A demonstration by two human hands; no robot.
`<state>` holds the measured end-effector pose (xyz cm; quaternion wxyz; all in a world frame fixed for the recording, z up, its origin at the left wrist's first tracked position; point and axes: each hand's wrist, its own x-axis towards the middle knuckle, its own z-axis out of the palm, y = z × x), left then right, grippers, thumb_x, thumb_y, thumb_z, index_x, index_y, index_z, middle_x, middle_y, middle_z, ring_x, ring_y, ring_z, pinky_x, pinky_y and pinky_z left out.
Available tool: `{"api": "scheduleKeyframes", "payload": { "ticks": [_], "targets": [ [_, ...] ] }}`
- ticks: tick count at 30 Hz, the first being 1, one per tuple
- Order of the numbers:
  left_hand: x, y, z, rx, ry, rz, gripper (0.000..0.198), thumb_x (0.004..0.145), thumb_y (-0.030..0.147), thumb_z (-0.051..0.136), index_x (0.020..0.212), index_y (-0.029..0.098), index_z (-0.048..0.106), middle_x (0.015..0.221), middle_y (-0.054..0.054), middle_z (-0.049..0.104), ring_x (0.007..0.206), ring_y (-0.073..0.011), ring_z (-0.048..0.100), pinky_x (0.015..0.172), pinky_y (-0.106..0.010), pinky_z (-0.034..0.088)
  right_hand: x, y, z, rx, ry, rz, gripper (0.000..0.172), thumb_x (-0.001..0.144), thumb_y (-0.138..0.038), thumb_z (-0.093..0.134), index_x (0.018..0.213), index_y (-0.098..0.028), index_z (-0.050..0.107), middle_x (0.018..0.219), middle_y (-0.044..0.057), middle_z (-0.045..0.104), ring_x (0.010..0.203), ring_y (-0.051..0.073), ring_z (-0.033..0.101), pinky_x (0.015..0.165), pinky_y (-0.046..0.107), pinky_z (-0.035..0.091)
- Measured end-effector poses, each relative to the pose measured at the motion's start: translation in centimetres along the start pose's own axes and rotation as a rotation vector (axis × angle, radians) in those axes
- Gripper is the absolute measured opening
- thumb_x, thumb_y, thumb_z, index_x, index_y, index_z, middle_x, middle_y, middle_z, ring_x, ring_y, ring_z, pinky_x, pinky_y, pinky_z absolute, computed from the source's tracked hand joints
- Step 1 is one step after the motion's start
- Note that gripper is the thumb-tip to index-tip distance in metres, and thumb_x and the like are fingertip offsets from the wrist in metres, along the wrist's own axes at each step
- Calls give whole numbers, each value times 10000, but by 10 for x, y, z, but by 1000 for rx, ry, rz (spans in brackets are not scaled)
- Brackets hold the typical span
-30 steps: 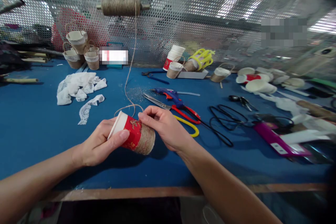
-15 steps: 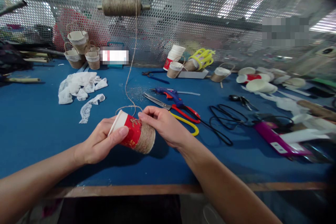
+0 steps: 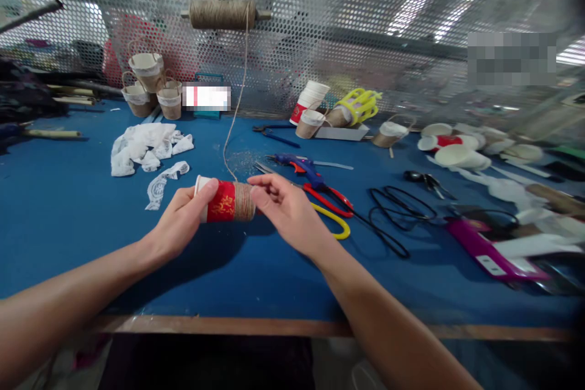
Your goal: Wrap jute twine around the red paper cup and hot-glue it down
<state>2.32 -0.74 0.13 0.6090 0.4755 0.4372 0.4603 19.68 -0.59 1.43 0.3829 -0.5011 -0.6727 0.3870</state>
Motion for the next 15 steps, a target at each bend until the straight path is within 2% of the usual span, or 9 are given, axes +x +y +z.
{"api": "scheduleKeyframes", "payload": {
  "ticks": [4, 11, 15],
  "targets": [
    [-2, 1, 1, 3, -55, 21, 414, 749, 494, 549, 789, 101, 672, 614, -26, 661, 570, -125, 581, 619, -226, 477, -5, 0, 8, 36, -26, -3, 518, 738, -476, 590, 1127, -164, 450, 884, 53, 546, 770, 158, 546, 722, 330, 467],
    [-7, 2, 0, 211, -84, 77, 530, 755, 575, 492, 842, 86, 676, 687, -46, 675, 620, -144, 575, 600, -223, 452, -7, 2, 11, 13, -18, -17, 495, 741, -415, 609, 1143, -184, 435, 845, 28, 521, 731, 149, 538, 698, 327, 472],
    [-7, 2, 0, 252, -90, 125, 561, 756, 602, 469, 851, 92, 681, 702, -52, 677, 627, -153, 577, 611, -230, 456, -8, 0, 12, 56, -19, -22, 455, 744, -373, 614, 1127, -195, 445, 839, 20, 528, 728, 142, 536, 695, 317, 468]
  ]
}}
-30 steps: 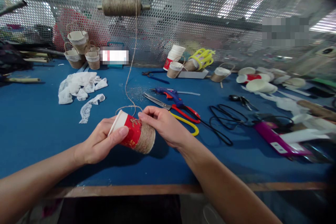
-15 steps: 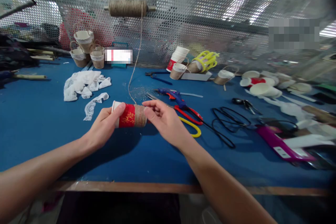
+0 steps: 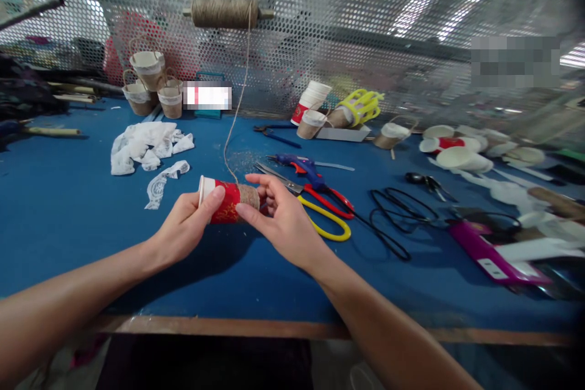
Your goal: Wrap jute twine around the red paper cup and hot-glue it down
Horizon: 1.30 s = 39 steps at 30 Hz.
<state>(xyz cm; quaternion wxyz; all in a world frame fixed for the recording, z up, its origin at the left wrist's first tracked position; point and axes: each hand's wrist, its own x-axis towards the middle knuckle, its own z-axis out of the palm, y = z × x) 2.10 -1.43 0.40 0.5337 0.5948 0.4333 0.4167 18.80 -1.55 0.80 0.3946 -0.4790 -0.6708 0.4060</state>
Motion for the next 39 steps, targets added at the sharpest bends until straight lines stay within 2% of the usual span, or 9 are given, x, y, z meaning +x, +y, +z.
{"api": "scheduleKeyframes", "payload": {
  "ticks": [5, 8, 11, 14, 17, 19, 22, 35, 39],
  "targets": [
    [-1, -4, -5, 126, 17, 195, 502, 837, 526, 393, 837, 126, 696, 651, -37, 655, 547, -136, 541, 571, -226, 452, 1, -5, -3, 172, 20, 23, 330, 782, -349, 563, 1063, -196, 482, 773, -1, 521, 677, 119, 514, 632, 280, 437],
    [-1, -6, -10, 285, -70, 359, 392, 877, 400, 388, 879, 154, 693, 729, -43, 662, 619, -145, 557, 660, -245, 453, 3, -6, -6, 326, 45, 68, 277, 777, -331, 562, 1015, -201, 509, 749, -8, 529, 669, 113, 515, 619, 271, 423],
    [0, -5, -13, 339, -160, 421, 277, 849, 318, 461, 893, 162, 686, 851, -63, 674, 732, -178, 579, 736, -275, 443, 6, -3, -9, 413, 69, 97, 270, 734, -306, 599, 975, -202, 532, 715, -18, 522, 658, 110, 510, 603, 264, 414],
    [5, -3, -14, 191, -123, 342, 250, 828, 332, 501, 886, 167, 680, 852, -58, 670, 782, -188, 577, 756, -277, 434, 10, 2, -13, 405, 161, 80, 258, 713, -297, 612, 940, -192, 549, 712, -20, 510, 651, 103, 492, 599, 259, 412],
    [14, -3, -17, -159, 71, 212, 281, 822, 382, 504, 823, 155, 670, 750, -45, 646, 728, -163, 563, 707, -265, 438, 13, 5, -16, 301, 274, 3, 232, 725, -285, 605, 928, -184, 555, 709, -22, 498, 629, 93, 468, 587, 250, 406],
    [21, -4, -19, -356, 223, 151, 169, 766, 303, 594, 786, 148, 658, 683, -19, 626, 636, -114, 539, 614, -217, 422, 13, 5, -16, 187, 306, -68, 211, 749, -274, 586, 937, -183, 555, 690, -29, 484, 599, 85, 449, 567, 242, 402],
    [27, -5, -22, -422, 315, 76, 85, 718, 201, 633, 696, 119, 635, 587, 4, 593, 522, -64, 479, 516, -171, 372, 10, 2, -14, 32, 310, -160, 181, 779, -251, 555, 948, -185, 548, 689, -28, 484, 591, 87, 453, 565, 241, 416],
    [28, -7, -21, -509, 218, -31, 196, 674, 236, 684, 577, 131, 550, 530, 27, 570, 471, -71, 504, 484, -185, 397, 4, 6, -7, -91, 226, -311, 188, 800, -221, 542, 987, -207, 532, 829, 13, 547, 723, 127, 532, 685, 296, 475],
    [27, -2, -19, -579, 56, -151, 311, 765, 420, 582, 737, 117, 643, 644, -42, 668, 590, -146, 606, 575, -248, 463, 2, 4, -7, -185, 185, -385, 191, 812, -206, 537, 1002, -205, 528, 813, 6, 555, 706, 118, 532, 687, 284, 480]
  ]
}}
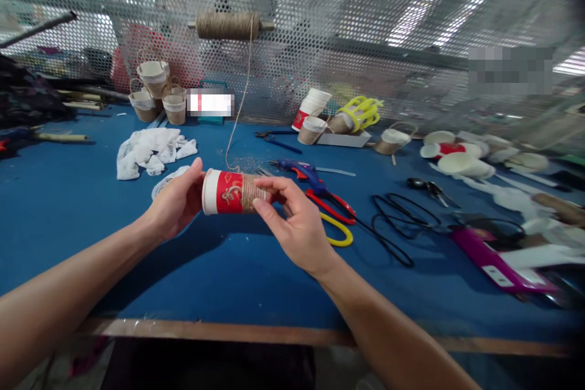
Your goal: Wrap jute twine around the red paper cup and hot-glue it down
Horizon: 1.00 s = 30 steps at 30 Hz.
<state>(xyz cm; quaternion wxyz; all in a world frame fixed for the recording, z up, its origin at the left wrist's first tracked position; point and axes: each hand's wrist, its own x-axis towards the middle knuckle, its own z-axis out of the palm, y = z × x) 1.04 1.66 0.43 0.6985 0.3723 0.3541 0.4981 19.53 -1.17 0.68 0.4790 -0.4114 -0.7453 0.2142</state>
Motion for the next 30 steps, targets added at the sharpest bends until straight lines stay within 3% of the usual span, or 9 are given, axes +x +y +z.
{"api": "scheduleKeyframes", "payload": {
  "ticks": [3, 5, 11, 13, 17, 20, 24, 30],
  "targets": [
    [-2, -1, 0, 56, -116, -83, 371, 694, 450, 657, 838, 110, 684, 722, -72, 707, 662, -178, 637, 644, -268, 479, 0, -2, -1, -70, -105, -60, 256, 801, -180, 546, 1054, -200, 509, 791, -3, 552, 693, 113, 524, 691, 279, 472],
    [-4, -3, -1, 106, -122, -72, 336, 639, 405, 721, 828, 128, 698, 726, -60, 713, 645, -159, 632, 656, -256, 478, 1, -3, -2, -68, -153, -47, 291, 797, -196, 551, 1081, -198, 487, 767, -10, 541, 691, 118, 528, 699, 288, 468],
    [-13, -5, 5, 389, -142, 95, 153, 628, 285, 728, 700, 152, 707, 657, -22, 685, 570, -119, 562, 602, -221, 459, 8, 1, -6, -42, -32, 129, 217, 837, -368, 498, 908, -171, 557, 849, 52, 568, 787, 157, 554, 715, 312, 457],
    [-17, -4, 8, 518, -188, 129, 97, 646, 248, 699, 635, 152, 690, 557, 4, 624, 499, -102, 497, 529, -206, 424, 10, 4, -7, -42, -109, 153, 273, 863, -408, 440, 809, -180, 581, 883, 68, 592, 853, 175, 558, 768, 334, 445],
    [-24, -1, 13, 673, -273, 116, 219, 662, 256, 656, 479, 153, 593, 418, 39, 450, 411, -79, 346, 407, -195, 313, 12, 7, -8, 52, -298, 220, 381, 894, -452, 340, 789, -194, 600, 910, 66, 616, 893, 177, 574, 827, 349, 440],
    [-25, 0, 13, 661, -334, 39, 230, 672, 278, 638, 488, 148, 589, 432, 38, 452, 420, -78, 347, 412, -191, 310, 12, 5, -7, 141, -339, 197, 341, 901, -405, 356, 871, -198, 625, 976, 62, 622, 953, 163, 570, 890, 348, 418],
    [-23, -3, 13, 560, -395, -68, 211, 693, 307, 627, 557, 147, 629, 515, 16, 556, 479, -97, 448, 500, -200, 393, 11, 1, -6, 195, -322, 122, 221, 860, -324, 481, 975, -216, 636, 1061, 47, 604, 1014, 149, 553, 928, 344, 407],
    [-24, -12, 16, 467, -346, -167, 264, 679, 351, 650, 535, 133, 611, 483, 18, 529, 452, -84, 428, 492, -207, 400, 8, -2, -2, 219, -390, 94, 198, 845, -248, 503, 986, -227, 640, 1077, 30, 607, 1034, 141, 549, 920, 338, 426]
  ]
}}
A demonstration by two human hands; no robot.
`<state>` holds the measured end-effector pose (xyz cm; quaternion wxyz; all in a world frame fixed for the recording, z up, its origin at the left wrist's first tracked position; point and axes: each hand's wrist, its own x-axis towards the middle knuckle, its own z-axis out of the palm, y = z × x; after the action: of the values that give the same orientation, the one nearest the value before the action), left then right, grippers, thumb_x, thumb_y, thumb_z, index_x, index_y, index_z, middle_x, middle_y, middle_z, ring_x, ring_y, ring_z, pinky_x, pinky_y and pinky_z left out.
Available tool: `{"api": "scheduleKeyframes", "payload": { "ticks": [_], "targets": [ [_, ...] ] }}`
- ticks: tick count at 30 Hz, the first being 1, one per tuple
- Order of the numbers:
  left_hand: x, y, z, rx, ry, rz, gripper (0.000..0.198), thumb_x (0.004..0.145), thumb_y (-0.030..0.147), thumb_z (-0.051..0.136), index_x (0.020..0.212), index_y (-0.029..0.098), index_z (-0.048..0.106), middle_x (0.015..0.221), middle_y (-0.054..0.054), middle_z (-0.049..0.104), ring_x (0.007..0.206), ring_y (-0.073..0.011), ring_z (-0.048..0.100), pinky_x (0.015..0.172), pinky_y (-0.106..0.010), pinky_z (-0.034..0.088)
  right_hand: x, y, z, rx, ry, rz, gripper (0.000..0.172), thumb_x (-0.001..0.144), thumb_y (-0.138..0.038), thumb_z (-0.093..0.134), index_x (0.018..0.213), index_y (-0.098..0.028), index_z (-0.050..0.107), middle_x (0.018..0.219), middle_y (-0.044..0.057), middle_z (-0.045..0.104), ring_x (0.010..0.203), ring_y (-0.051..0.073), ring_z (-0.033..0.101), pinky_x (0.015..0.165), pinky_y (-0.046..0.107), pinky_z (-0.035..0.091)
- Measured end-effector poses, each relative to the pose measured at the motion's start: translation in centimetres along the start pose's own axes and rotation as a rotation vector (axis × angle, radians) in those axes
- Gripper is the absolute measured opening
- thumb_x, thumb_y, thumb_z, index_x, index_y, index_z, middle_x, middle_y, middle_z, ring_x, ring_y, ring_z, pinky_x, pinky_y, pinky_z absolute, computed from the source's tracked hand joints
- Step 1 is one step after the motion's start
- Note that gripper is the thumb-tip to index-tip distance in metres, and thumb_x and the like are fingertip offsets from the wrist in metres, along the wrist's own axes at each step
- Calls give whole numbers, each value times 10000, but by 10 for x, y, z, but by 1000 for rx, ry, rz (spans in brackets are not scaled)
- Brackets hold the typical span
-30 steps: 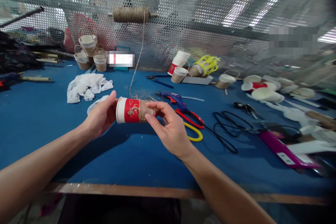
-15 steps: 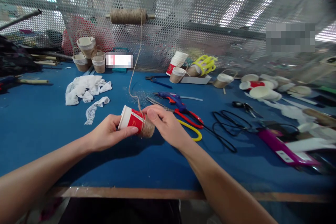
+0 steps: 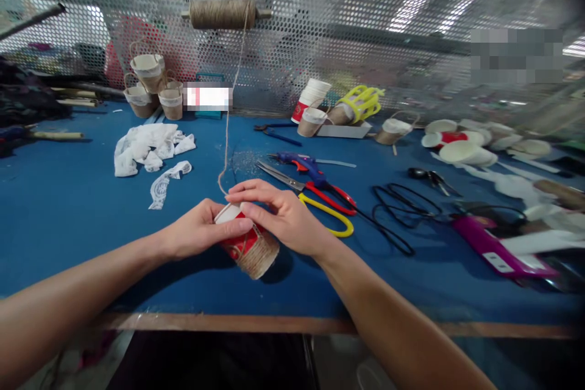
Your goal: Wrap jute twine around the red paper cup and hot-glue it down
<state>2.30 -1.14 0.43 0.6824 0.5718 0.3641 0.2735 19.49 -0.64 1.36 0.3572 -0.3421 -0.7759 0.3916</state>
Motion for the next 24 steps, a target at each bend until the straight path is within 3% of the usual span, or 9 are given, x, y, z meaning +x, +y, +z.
{"api": "scheduleKeyframes", "payload": {
  "ticks": [6, 9, 12, 17, 24],
  "targets": [
    [3, -5, 1, -44, 19, -32, 226, 685, 321, 660, 557, 138, 628, 510, 11, 561, 454, -82, 449, 478, -201, 394, 0, -2, 3, 5, -6, 77, 263, 872, -230, 433, 1095, -213, 571, 1143, 29, 605, 1033, 141, 560, 907, 345, 434],
    [4, -6, 0, -79, 108, -30, 235, 679, 328, 673, 563, 128, 633, 507, 15, 568, 451, -71, 453, 476, -186, 383, 2, 1, 1, -67, 118, 73, 236, 862, -268, 463, 1052, -196, 584, 1111, 48, 612, 1025, 152, 555, 905, 345, 426],
    [7, -3, -1, -161, 250, -22, 243, 637, 345, 705, 575, 120, 637, 523, 11, 592, 459, -75, 478, 485, -187, 392, 2, 4, -3, -88, 218, 125, 237, 847, -356, 484, 941, -170, 597, 961, 64, 644, 887, 155, 595, 811, 336, 470],
    [11, 2, -2, -295, 440, -24, 237, 577, 339, 737, 607, 119, 655, 536, -3, 624, 470, -88, 522, 485, -187, 414, -1, -2, -6, -98, 89, 216, 357, 782, -403, 563, 1030, -149, 531, 1027, 105, 606, 907, 181, 589, 799, 361, 483],
    [11, 5, -3, -356, 489, -31, 207, 634, 283, 688, 534, 112, 627, 460, 11, 573, 393, -67, 472, 398, -169, 373, -3, 0, -4, -90, 35, 284, 349, 745, -380, 616, 1014, -179, 519, 958, 68, 621, 798, 171, 612, 731, 367, 516]
  ]
}}
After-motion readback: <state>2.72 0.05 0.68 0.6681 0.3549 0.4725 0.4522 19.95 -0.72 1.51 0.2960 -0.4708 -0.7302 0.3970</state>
